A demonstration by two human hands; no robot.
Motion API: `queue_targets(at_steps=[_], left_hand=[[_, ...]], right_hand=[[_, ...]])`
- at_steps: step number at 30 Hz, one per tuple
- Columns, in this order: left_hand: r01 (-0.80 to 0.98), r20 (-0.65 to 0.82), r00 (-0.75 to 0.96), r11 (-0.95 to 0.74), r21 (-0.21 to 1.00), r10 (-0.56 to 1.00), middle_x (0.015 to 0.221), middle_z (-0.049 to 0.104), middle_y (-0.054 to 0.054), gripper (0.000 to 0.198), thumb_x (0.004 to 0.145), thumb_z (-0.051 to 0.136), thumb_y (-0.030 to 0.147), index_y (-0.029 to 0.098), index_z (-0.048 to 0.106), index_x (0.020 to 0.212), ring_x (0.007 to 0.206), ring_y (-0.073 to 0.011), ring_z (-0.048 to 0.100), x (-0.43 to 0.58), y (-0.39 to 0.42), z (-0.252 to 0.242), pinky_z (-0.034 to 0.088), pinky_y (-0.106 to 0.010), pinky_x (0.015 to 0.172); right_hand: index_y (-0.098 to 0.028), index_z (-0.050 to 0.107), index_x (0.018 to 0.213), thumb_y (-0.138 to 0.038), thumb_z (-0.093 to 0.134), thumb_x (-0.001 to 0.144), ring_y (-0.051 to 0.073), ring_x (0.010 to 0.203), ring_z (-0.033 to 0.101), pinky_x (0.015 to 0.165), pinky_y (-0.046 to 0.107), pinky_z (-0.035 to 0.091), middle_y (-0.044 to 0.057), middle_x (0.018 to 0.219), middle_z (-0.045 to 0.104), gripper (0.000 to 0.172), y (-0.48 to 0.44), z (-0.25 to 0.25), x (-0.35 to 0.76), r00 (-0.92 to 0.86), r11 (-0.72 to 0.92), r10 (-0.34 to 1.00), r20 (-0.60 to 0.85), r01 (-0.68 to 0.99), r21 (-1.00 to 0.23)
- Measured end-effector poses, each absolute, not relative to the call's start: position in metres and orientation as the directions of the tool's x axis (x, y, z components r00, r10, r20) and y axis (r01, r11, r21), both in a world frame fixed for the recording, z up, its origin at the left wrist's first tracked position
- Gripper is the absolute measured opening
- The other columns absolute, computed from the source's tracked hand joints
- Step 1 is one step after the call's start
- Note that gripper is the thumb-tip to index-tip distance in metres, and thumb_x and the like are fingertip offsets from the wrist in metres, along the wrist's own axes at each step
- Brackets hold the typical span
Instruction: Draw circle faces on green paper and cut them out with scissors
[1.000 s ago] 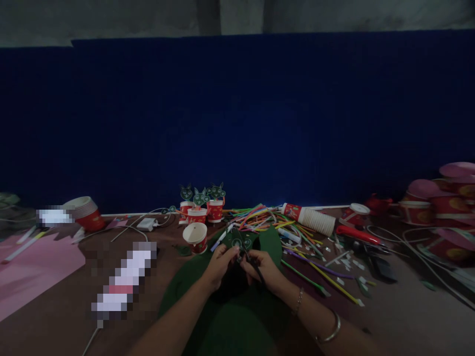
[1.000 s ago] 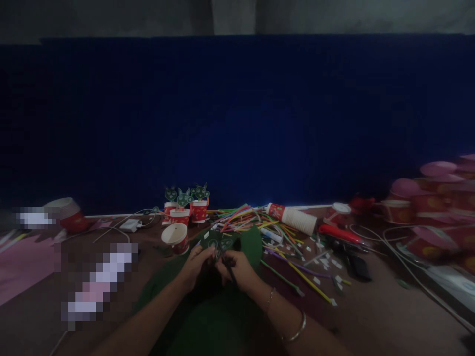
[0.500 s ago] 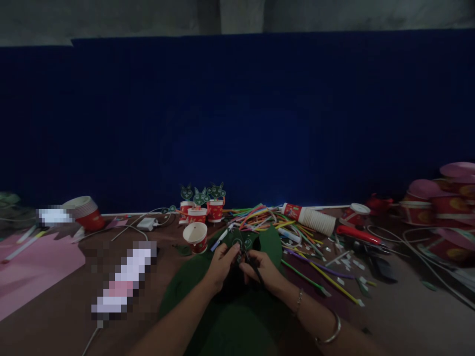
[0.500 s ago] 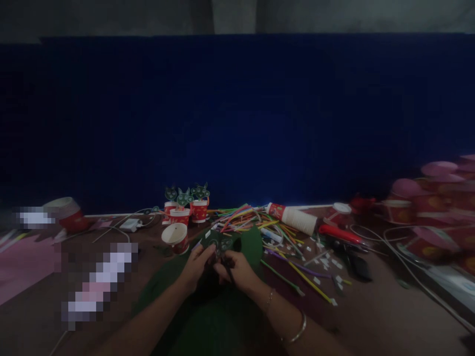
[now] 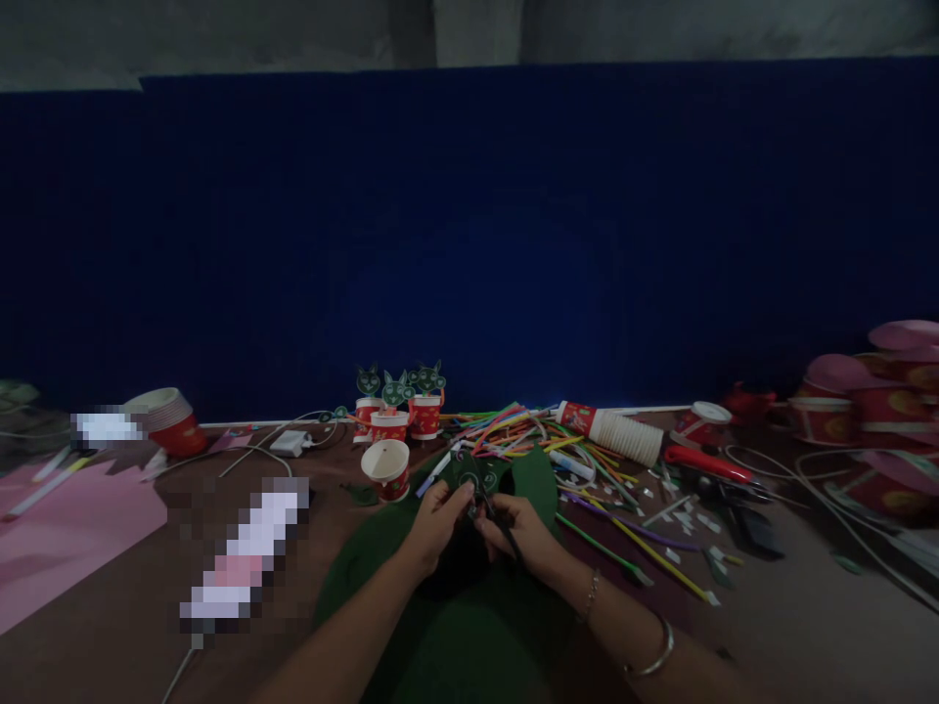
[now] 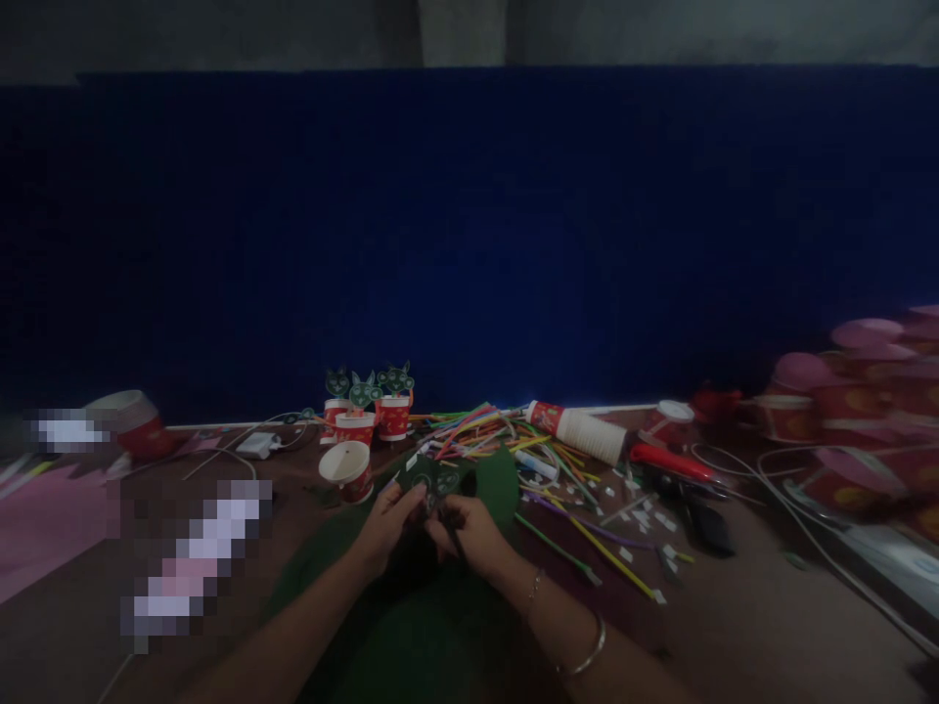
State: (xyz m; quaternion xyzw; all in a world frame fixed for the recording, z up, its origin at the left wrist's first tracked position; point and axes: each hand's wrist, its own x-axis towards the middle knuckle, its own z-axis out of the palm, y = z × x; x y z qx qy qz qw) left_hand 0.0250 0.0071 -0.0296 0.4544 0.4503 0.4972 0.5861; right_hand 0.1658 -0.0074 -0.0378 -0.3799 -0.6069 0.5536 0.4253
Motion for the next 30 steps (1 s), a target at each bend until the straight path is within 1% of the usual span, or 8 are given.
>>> queue_targets(at_steps=[6, 9, 12, 15, 18, 21, 24, 30], left_hand=[[-0.206, -0.107, 0.114, 0.129, 0.970, 0.988, 0.051, 0.050, 0.005, 0.038, 0.058, 0.074, 0.047, 0.015, 0.052, 0.060, 0.047, -0.0064, 0.043, 0.0229, 0.0081, -0.0267, 0.032, -0.019, 0.047], [-0.226, -0.120, 0.131, 0.148, 0.963, 0.984, 0.052, 0.051, 0.005, 0.038, 0.057, 0.075, 0.046, 0.015, 0.053, 0.061, 0.048, -0.0064, 0.044, 0.0215, 0.0086, -0.0243, 0.034, -0.019, 0.048], [-0.230, -0.109, 0.134, 0.138, 0.963, 0.985, 0.052, 0.052, 0.005, 0.037, 0.057, 0.075, 0.045, 0.015, 0.054, 0.060, 0.049, -0.0066, 0.044, 0.0208, 0.0095, -0.0256, 0.034, -0.019, 0.049], [-0.220, -0.113, 0.096, 0.132, 0.966, 0.989, 0.051, 0.053, 0.005, 0.037, 0.060, 0.073, 0.048, 0.015, 0.055, 0.061, 0.049, -0.0073, 0.046, 0.0223, 0.0097, -0.0300, 0.035, -0.020, 0.049], [-0.192, -0.081, 0.078, 0.094, 0.977, 0.994, 0.051, 0.055, 0.004, 0.038, 0.061, 0.071, 0.050, 0.015, 0.058, 0.061, 0.048, -0.0075, 0.046, 0.0247, 0.0088, -0.0321, 0.034, -0.020, 0.049], [-0.180, -0.054, 0.114, 0.074, 0.981, 0.992, 0.050, 0.055, 0.003, 0.037, 0.062, 0.071, 0.050, 0.015, 0.059, 0.060, 0.048, -0.0072, 0.044, 0.0252, 0.0077, -0.0305, 0.032, -0.020, 0.048], [-0.185, -0.062, 0.162, 0.092, 0.978, 0.985, 0.048, 0.053, 0.004, 0.037, 0.061, 0.073, 0.048, 0.014, 0.057, 0.058, 0.046, -0.0065, 0.042, 0.0234, 0.0078, -0.0288, 0.029, -0.020, 0.047], [-0.225, -0.097, 0.235, 0.151, 0.963, 0.967, 0.053, 0.055, 0.003, 0.033, 0.062, 0.074, 0.043, 0.014, 0.057, 0.062, 0.048, -0.0061, 0.043, 0.0188, 0.0111, -0.0322, 0.029, -0.019, 0.048]], right_hand=[[-0.018, 0.047, 0.063, -0.050, 0.063, 0.069, 0.007, 0.035, 0.042, 0.037, 0.018, 0.030, -0.007, 0.041, 0.047, 0.036, -0.0072, -0.0385, 0.1668, -0.361, 0.108, 0.927, 0.098, 0.007, -0.994], [-0.017, 0.047, 0.062, -0.050, 0.063, 0.069, 0.007, 0.035, 0.042, 0.037, 0.018, 0.030, -0.006, 0.042, 0.047, 0.037, -0.0079, -0.0373, 0.1672, -0.372, 0.117, 0.922, 0.106, 0.006, -0.993], [-0.017, 0.048, 0.063, -0.050, 0.064, 0.068, 0.007, 0.036, 0.043, 0.038, 0.018, 0.031, -0.006, 0.042, 0.048, 0.037, -0.0079, -0.0363, 0.1669, -0.378, 0.108, 0.920, 0.101, -0.002, -0.994], [-0.016, 0.050, 0.066, -0.051, 0.063, 0.069, 0.008, 0.036, 0.044, 0.037, 0.019, 0.031, -0.006, 0.043, 0.048, 0.037, -0.0065, -0.0381, 0.1661, -0.359, 0.111, 0.927, 0.105, -0.004, -0.994], [-0.017, 0.051, 0.066, -0.052, 0.064, 0.068, 0.008, 0.036, 0.044, 0.037, 0.019, 0.031, -0.006, 0.043, 0.047, 0.038, -0.0053, -0.0404, 0.1658, -0.343, 0.106, 0.934, 0.099, 0.002, -0.994], [-0.017, 0.049, 0.065, -0.052, 0.066, 0.066, 0.008, 0.037, 0.045, 0.038, 0.019, 0.031, -0.005, 0.043, 0.050, 0.039, -0.0060, -0.0400, 0.1664, -0.358, 0.095, 0.930, 0.086, 0.006, -0.995], [-0.017, 0.050, 0.069, -0.052, 0.066, 0.066, 0.008, 0.038, 0.044, 0.039, 0.019, 0.031, -0.004, 0.046, 0.053, 0.039, -0.0075, -0.0380, 0.1679, -0.373, 0.081, 0.925, 0.076, -0.004, -0.997], [-0.016, 0.050, 0.067, -0.052, 0.065, 0.067, 0.007, 0.038, 0.044, 0.040, 0.019, 0.031, -0.005, 0.045, 0.050, 0.039, -0.0070, -0.0394, 0.1711, -0.403, 0.095, 0.910, 0.095, -0.020, -0.995]])
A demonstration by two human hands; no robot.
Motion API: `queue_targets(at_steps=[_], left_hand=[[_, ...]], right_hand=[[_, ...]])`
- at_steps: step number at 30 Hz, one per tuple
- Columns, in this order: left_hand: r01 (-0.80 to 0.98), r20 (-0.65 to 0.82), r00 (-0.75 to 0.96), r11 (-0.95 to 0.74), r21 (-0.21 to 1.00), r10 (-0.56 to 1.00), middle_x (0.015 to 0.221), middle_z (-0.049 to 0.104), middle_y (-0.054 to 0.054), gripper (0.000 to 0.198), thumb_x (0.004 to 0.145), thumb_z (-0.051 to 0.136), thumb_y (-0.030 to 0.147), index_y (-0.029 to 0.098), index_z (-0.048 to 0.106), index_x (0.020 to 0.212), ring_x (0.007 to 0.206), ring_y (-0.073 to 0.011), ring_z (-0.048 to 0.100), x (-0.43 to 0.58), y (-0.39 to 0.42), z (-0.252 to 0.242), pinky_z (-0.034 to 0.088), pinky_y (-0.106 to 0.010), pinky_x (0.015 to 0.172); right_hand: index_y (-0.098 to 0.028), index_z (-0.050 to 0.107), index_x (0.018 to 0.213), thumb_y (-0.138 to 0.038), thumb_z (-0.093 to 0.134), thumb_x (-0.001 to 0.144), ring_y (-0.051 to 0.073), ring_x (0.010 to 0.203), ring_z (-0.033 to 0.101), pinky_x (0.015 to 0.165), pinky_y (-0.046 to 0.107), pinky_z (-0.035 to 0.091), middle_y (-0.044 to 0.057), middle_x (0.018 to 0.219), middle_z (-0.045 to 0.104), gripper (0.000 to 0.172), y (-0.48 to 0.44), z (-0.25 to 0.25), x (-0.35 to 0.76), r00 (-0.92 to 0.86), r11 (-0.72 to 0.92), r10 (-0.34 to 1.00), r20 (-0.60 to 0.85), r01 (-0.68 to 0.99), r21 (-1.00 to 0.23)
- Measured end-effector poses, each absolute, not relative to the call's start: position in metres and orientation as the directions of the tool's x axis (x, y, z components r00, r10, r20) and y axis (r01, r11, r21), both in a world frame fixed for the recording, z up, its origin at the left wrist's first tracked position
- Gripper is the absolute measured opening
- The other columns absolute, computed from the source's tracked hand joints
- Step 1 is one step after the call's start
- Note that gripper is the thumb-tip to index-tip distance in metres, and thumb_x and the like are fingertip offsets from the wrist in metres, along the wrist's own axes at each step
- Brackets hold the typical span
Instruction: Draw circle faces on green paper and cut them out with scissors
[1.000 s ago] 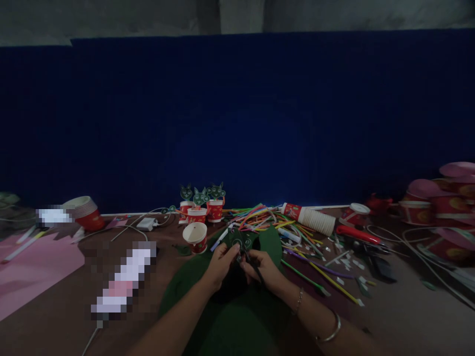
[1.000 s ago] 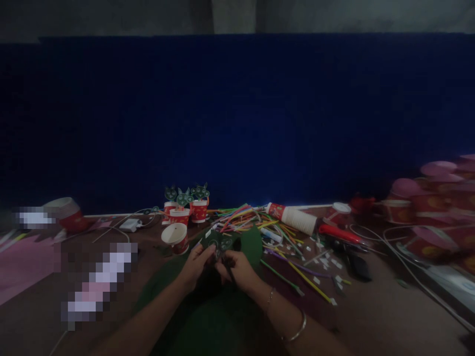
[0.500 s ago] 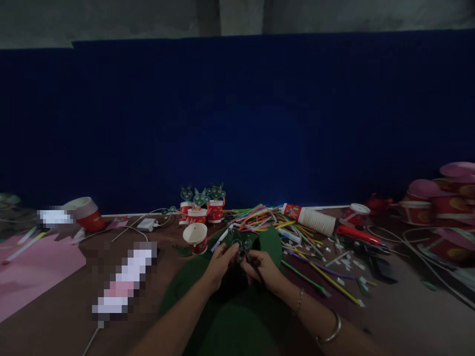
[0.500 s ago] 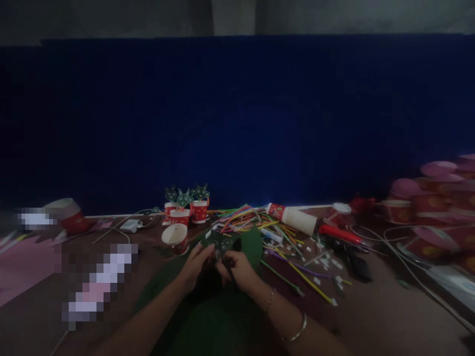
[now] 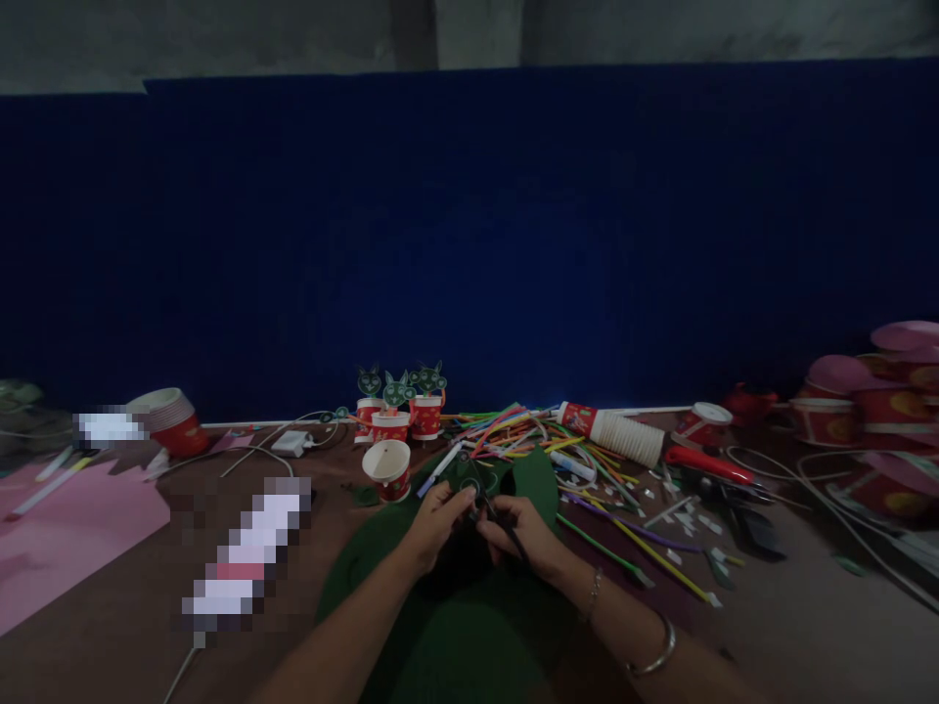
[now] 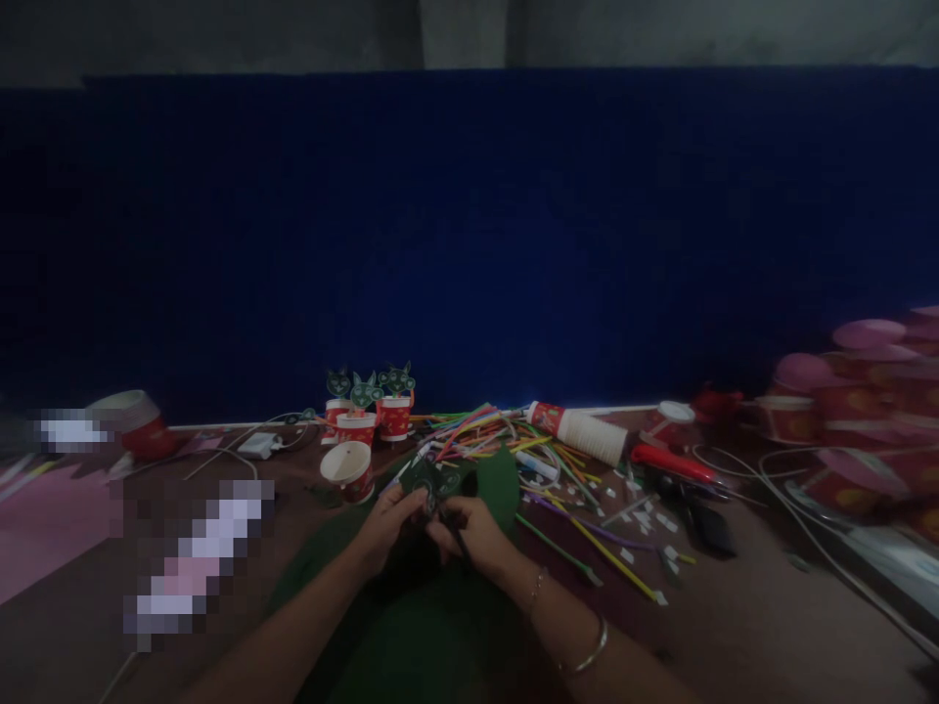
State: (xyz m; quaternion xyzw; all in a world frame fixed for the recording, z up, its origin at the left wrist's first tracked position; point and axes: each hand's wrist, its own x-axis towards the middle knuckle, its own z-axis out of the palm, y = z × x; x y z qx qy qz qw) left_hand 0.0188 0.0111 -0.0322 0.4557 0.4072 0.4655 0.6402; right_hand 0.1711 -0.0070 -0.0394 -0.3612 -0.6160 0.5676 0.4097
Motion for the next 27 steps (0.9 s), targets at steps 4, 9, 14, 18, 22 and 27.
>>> queue_targets(at_steps=[4, 9, 14, 18, 22, 27], left_hand=[[-0.245, -0.102, 0.233, 0.160, 0.956, 0.967, 0.052, 0.053, 0.004, 0.033, 0.061, 0.074, 0.041, 0.014, 0.056, 0.061, 0.048, -0.0058, 0.042, 0.0175, 0.0121, -0.0330, 0.029, -0.019, 0.047], [-0.273, -0.118, 0.243, 0.184, 0.944, 0.963, 0.051, 0.051, 0.005, 0.031, 0.060, 0.075, 0.039, 0.015, 0.055, 0.060, 0.048, -0.0061, 0.043, 0.0154, 0.0124, -0.0305, 0.031, -0.019, 0.048], [-0.281, -0.118, 0.222, 0.179, 0.943, 0.968, 0.050, 0.050, 0.006, 0.032, 0.057, 0.077, 0.036, 0.015, 0.053, 0.056, 0.048, -0.0055, 0.042, 0.0142, 0.0140, -0.0297, 0.032, -0.018, 0.048], [-0.242, -0.146, 0.182, 0.189, 0.952, 0.972, 0.049, 0.050, 0.005, 0.036, 0.061, 0.074, 0.044, 0.015, 0.053, 0.055, 0.047, -0.0061, 0.043, 0.0171, 0.0129, -0.0325, 0.031, -0.019, 0.047], [-0.197, -0.106, 0.162, 0.137, 0.971, 0.981, 0.050, 0.052, 0.004, 0.035, 0.064, 0.070, 0.048, 0.015, 0.058, 0.061, 0.047, -0.0062, 0.042, 0.0216, 0.0099, -0.0341, 0.030, -0.019, 0.047], [-0.212, -0.088, 0.191, 0.129, 0.969, 0.978, 0.052, 0.055, 0.004, 0.034, 0.065, 0.071, 0.045, 0.015, 0.057, 0.059, 0.049, -0.0066, 0.045, 0.0215, 0.0095, -0.0334, 0.032, -0.019, 0.050]], right_hand=[[-0.017, 0.049, 0.064, -0.053, 0.064, 0.067, 0.008, 0.037, 0.044, 0.039, 0.019, 0.032, -0.005, 0.043, 0.049, 0.040, -0.0056, -0.0416, 0.1708, -0.405, 0.101, 0.910, 0.094, -0.002, -0.995], [-0.016, 0.050, 0.064, -0.053, 0.064, 0.067, 0.007, 0.035, 0.044, 0.037, 0.018, 0.031, -0.006, 0.042, 0.047, 0.040, -0.0047, -0.0420, 0.1700, -0.414, 0.079, 0.908, 0.060, 0.030, -0.996], [-0.017, 0.049, 0.061, -0.052, 0.064, 0.065, 0.007, 0.035, 0.045, 0.036, 0.017, 0.029, -0.007, 0.042, 0.045, 0.039, -0.0055, -0.0385, 0.1694, -0.416, 0.059, 0.909, 0.032, 0.053, -0.997], [-0.016, 0.051, 0.065, -0.051, 0.065, 0.065, 0.007, 0.035, 0.044, 0.037, 0.018, 0.030, -0.007, 0.042, 0.047, 0.038, -0.0066, -0.0342, 0.1678, -0.391, 0.058, 0.920, 0.044, 0.023, -0.998], [-0.017, 0.050, 0.064, -0.052, 0.066, 0.065, 0.007, 0.035, 0.044, 0.038, 0.019, 0.030, -0.006, 0.042, 0.049, 0.038, -0.0069, -0.0331, 0.1674, -0.359, 0.079, 0.931, 0.068, 0.015, -0.997], [-0.016, 0.051, 0.068, -0.052, 0.066, 0.066, 0.008, 0.038, 0.045, 0.040, 0.019, 0.030, -0.005, 0.045, 0.052, 0.039, -0.0064, -0.0379, 0.1693, -0.395, 0.071, 0.916, 0.064, 0.004, -0.997]])
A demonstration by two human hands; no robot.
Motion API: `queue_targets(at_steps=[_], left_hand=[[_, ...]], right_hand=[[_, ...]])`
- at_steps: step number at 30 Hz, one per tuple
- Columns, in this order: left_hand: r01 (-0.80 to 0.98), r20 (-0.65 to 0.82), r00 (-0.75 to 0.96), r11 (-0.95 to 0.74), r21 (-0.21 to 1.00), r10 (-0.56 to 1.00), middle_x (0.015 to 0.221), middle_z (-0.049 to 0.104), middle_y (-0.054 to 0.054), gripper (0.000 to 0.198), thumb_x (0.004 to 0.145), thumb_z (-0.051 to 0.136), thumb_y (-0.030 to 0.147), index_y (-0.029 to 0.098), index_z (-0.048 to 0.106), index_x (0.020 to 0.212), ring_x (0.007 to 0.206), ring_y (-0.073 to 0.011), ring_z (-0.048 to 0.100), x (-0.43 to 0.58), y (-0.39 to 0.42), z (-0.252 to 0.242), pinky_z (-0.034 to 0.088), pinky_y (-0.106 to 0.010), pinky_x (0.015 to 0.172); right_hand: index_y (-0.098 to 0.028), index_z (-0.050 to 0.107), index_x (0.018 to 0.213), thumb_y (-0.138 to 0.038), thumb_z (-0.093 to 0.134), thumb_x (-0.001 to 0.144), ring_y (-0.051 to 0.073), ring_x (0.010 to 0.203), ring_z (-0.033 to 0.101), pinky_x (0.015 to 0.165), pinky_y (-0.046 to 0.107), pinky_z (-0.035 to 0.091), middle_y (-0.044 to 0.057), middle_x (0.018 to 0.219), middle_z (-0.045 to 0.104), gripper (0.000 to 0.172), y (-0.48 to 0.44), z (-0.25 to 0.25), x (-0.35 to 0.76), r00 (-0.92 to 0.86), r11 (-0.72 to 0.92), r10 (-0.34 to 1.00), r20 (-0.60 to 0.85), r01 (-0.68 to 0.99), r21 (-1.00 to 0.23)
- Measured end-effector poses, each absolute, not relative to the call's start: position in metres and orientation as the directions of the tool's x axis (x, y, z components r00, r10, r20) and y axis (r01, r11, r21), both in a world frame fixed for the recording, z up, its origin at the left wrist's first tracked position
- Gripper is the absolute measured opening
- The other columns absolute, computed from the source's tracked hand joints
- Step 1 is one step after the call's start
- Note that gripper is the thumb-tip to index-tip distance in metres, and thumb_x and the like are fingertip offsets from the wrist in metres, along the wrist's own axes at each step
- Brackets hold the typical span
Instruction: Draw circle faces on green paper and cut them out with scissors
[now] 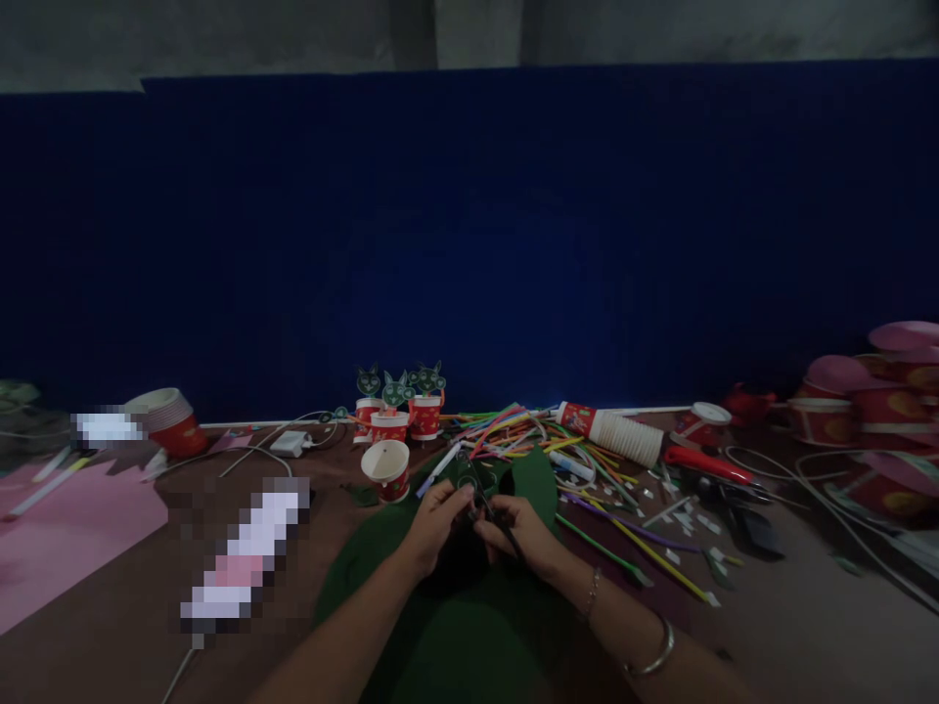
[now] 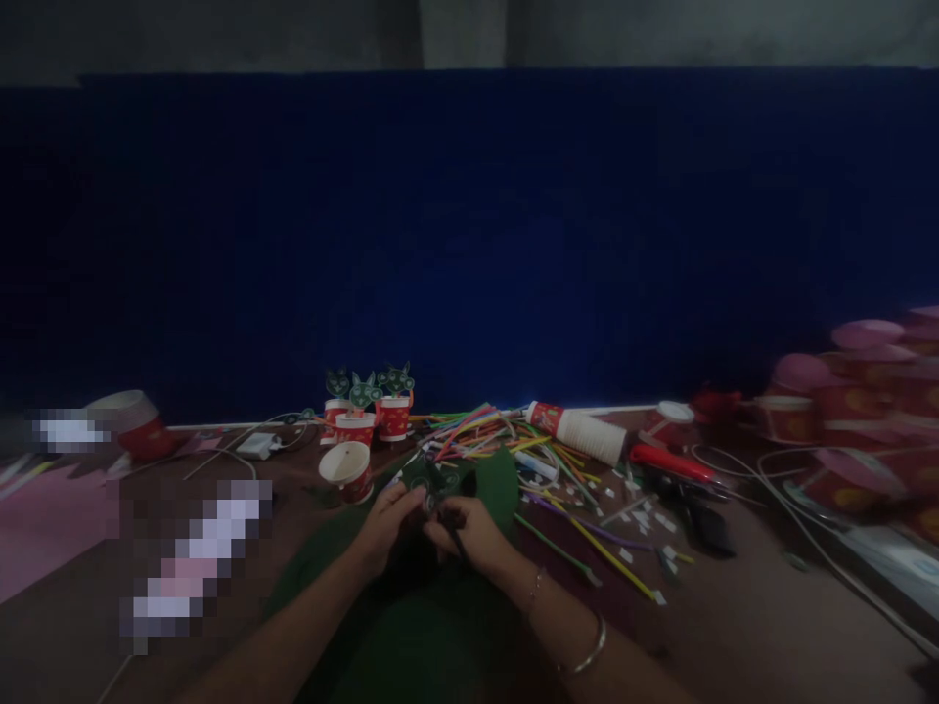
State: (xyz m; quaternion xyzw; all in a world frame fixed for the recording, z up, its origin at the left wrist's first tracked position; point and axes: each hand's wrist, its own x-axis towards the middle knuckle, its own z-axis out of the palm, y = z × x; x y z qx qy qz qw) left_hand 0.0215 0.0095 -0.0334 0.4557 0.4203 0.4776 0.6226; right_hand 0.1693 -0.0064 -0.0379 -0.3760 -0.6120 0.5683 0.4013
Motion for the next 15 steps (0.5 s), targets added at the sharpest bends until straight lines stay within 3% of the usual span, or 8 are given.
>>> queue_targets(at_steps=[9, 15], left_hand=[[-0.263, -0.121, 0.274, 0.195, 0.945, 0.954, 0.052, 0.056, 0.004, 0.034, 0.058, 0.076, 0.041, 0.015, 0.055, 0.059, 0.049, -0.0072, 0.047, 0.0185, 0.0101, -0.0267, 0.034, -0.019, 0.050], [-0.229, -0.100, 0.282, 0.168, 0.959, 0.954, 0.053, 0.055, 0.003, 0.033, 0.061, 0.074, 0.041, 0.015, 0.053, 0.058, 0.048, -0.0072, 0.046, 0.0163, 0.0111, -0.0262, 0.032, -0.020, 0.050]], right_hand=[[-0.015, 0.051, 0.065, -0.050, 0.065, 0.067, 0.008, 0.037, 0.044, 0.039, 0.019, 0.029, -0.005, 0.043, 0.048, 0.037, -0.0045, -0.0419, 0.1707, -0.417, 0.075, 0.907, 0.060, 0.019, -0.997], [-0.016, 0.051, 0.064, -0.048, 0.067, 0.065, 0.008, 0.037, 0.044, 0.040, 0.019, 0.030, -0.006, 0.042, 0.048, 0.035, -0.0061, -0.0396, 0.1697, -0.405, 0.073, 0.913, 0.059, 0.018, -0.997]])
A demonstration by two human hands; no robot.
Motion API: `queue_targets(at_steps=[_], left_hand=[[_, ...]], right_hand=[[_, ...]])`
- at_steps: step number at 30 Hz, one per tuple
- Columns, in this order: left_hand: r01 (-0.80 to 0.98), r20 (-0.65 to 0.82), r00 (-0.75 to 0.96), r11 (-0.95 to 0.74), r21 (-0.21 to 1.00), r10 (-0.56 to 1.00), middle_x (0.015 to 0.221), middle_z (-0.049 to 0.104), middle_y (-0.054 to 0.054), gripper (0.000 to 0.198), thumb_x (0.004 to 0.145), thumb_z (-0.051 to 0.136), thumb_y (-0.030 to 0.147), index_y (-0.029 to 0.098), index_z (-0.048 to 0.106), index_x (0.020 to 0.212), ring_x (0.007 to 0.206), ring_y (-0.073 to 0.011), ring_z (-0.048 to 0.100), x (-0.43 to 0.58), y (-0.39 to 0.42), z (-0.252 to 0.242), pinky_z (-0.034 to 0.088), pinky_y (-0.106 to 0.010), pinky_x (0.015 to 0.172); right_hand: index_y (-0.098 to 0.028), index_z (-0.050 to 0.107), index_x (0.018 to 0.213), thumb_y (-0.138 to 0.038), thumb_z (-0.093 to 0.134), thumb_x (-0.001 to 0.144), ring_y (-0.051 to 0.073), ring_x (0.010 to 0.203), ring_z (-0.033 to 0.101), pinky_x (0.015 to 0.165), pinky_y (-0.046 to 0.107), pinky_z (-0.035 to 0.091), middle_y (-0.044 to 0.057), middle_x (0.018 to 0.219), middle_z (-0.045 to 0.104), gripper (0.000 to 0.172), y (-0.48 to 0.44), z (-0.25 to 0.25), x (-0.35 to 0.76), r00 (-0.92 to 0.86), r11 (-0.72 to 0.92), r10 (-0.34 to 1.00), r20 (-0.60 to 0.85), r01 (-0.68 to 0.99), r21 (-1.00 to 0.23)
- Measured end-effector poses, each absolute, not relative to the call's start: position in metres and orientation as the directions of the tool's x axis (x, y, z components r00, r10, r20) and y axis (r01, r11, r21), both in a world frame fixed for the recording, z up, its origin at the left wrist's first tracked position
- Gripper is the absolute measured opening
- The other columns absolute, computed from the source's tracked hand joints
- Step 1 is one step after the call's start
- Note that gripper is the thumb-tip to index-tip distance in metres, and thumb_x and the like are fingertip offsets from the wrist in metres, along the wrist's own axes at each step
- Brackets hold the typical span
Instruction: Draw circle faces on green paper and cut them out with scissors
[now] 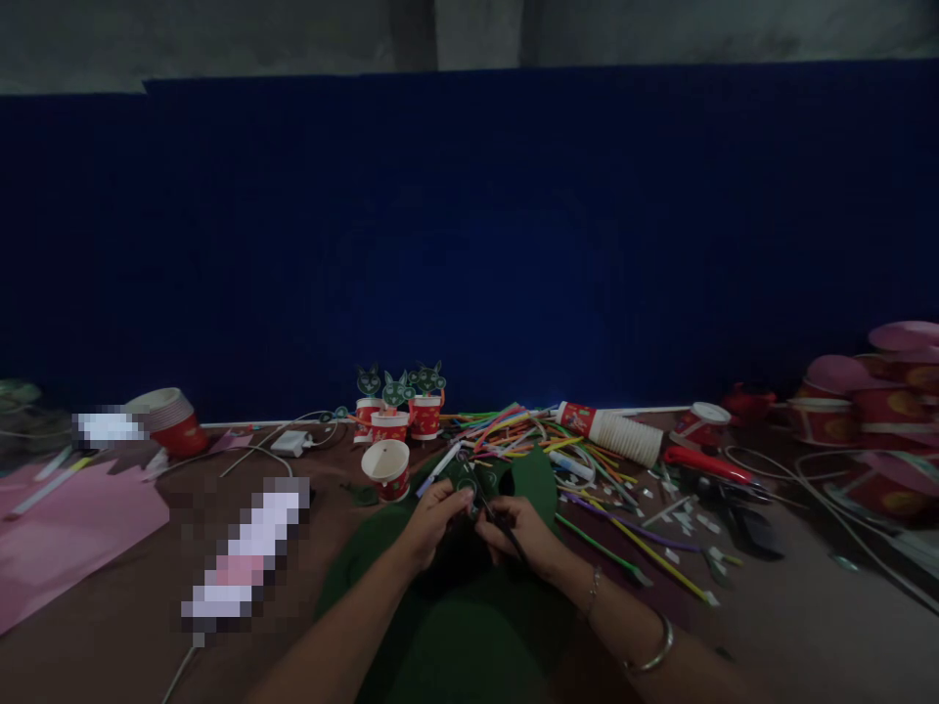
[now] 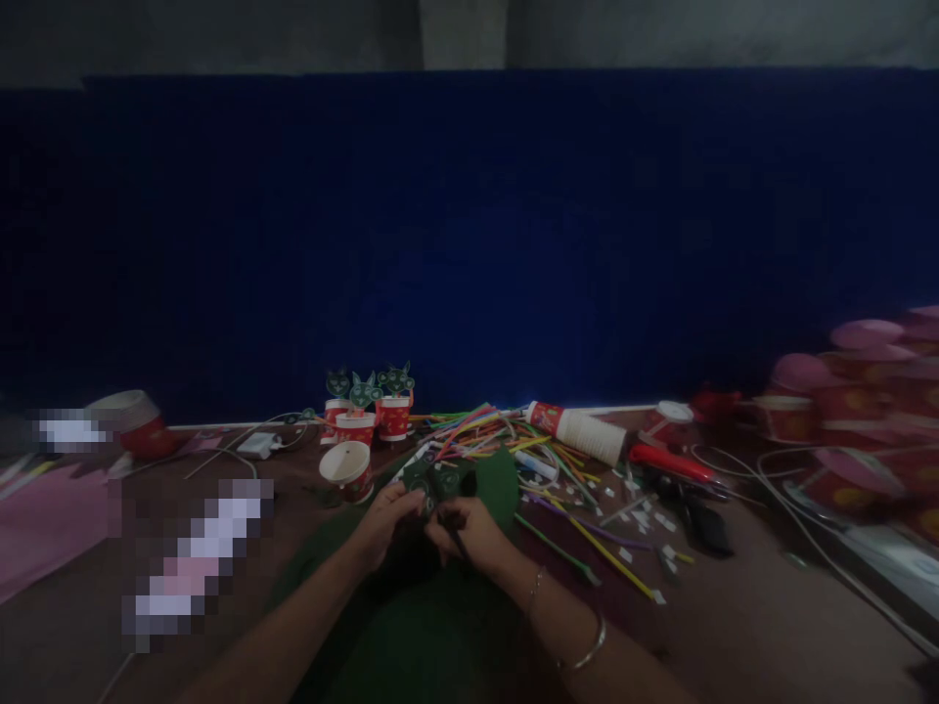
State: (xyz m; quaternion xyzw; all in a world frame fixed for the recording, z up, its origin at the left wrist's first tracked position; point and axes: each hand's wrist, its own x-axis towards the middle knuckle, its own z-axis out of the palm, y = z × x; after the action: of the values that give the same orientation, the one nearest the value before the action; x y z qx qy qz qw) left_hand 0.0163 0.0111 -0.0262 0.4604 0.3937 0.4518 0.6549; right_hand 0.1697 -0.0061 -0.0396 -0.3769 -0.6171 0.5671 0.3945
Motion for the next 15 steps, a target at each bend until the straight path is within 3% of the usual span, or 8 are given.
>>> queue_targets(at_steps=[11, 15], left_hand=[[-0.196, -0.065, 0.185, 0.102, 0.975, 0.981, 0.045, 0.043, 0.006, 0.031, 0.059, 0.074, 0.032, 0.015, 0.049, 0.051, 0.043, -0.0050, 0.034, 0.0142, 0.0135, -0.0231, 0.024, -0.020, 0.044], [-0.218, -0.056, 0.206, 0.102, 0.971, 0.977, 0.055, 0.053, 0.003, 0.028, 0.062, 0.073, 0.038, 0.015, 0.057, 0.063, 0.050, -0.0082, 0.046, 0.0184, 0.0116, -0.0244, 0.033, -0.020, 0.049]], right_hand=[[-0.016, 0.053, 0.063, -0.048, 0.066, 0.065, 0.006, 0.034, 0.044, 0.036, 0.017, 0.030, -0.006, 0.042, 0.046, 0.035, -0.0031, -0.0441, 0.1699, -0.410, 0.063, 0.912, 0.034, 0.056, -0.996], [-0.015, 0.053, 0.067, -0.051, 0.065, 0.067, 0.007, 0.035, 0.044, 0.037, 0.018, 0.030, -0.006, 0.043, 0.049, 0.037, -0.0022, -0.0458, 0.1708, -0.375, 0.062, 0.926, 0.046, 0.030, -0.998]])
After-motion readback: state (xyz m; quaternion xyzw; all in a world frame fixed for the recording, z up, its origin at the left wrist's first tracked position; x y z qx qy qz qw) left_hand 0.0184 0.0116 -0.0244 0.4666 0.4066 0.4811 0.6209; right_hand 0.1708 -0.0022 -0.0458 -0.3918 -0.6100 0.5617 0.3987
